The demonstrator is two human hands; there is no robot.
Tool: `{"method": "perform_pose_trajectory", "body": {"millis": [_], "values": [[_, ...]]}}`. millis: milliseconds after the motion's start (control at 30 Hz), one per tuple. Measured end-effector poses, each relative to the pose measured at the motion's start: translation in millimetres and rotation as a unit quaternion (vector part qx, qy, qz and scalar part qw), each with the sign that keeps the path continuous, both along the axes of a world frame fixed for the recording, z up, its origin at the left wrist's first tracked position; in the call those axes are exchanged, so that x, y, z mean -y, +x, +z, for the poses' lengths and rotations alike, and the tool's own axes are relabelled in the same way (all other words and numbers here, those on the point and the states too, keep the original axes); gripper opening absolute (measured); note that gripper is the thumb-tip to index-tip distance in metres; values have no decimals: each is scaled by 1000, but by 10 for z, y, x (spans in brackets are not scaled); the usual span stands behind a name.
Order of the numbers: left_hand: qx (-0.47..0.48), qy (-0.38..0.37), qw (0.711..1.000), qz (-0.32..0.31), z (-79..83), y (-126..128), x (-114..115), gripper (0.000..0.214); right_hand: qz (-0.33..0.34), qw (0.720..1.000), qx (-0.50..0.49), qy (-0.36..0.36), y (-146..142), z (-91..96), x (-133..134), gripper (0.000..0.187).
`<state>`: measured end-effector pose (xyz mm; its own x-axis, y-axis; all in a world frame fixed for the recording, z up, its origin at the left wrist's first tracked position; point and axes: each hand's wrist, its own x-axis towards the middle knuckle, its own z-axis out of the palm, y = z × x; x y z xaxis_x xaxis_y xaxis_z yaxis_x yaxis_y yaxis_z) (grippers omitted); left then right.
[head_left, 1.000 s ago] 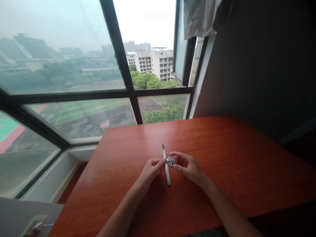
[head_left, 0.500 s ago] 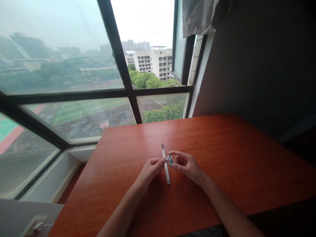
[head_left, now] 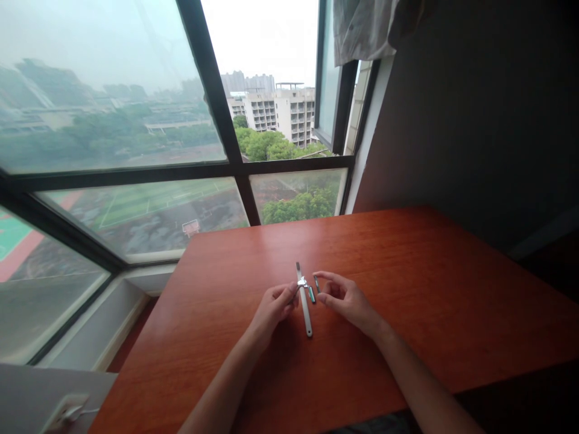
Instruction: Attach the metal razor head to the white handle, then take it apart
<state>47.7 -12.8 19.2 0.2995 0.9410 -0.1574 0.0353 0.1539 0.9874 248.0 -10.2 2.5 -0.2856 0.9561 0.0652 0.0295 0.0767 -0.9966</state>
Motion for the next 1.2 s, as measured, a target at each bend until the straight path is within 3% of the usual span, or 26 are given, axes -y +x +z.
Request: {"method": "perform_pose_trajectory", "body": {"millis": [167, 400, 600, 1033, 1133, 1200], "values": [[20, -8, 999, 26, -41, -36, -20, 53, -49, 970, 222, 90, 433, 51, -50, 43], [1, 3, 999, 35, -16, -46, -50, 47, -13, 870, 492, 39, 1385, 263, -173, 39], [8, -5, 999, 43, -21, -36, -43, 44, 8, 803, 595, 31, 1570, 286, -281, 32], [28, -12, 998, 49, -4, -29, -37, 42, -7, 800, 600, 23, 1632, 191, -264, 38], [34, -11, 998, 56, -10, -32, -38, 41, -40, 804, 592, 39, 1513, 247, -233, 46], [37, -10, 997, 61, -11, -32, -39, 41, -60, 815, 572, 69, 1305, 276, -191, 41]]}}
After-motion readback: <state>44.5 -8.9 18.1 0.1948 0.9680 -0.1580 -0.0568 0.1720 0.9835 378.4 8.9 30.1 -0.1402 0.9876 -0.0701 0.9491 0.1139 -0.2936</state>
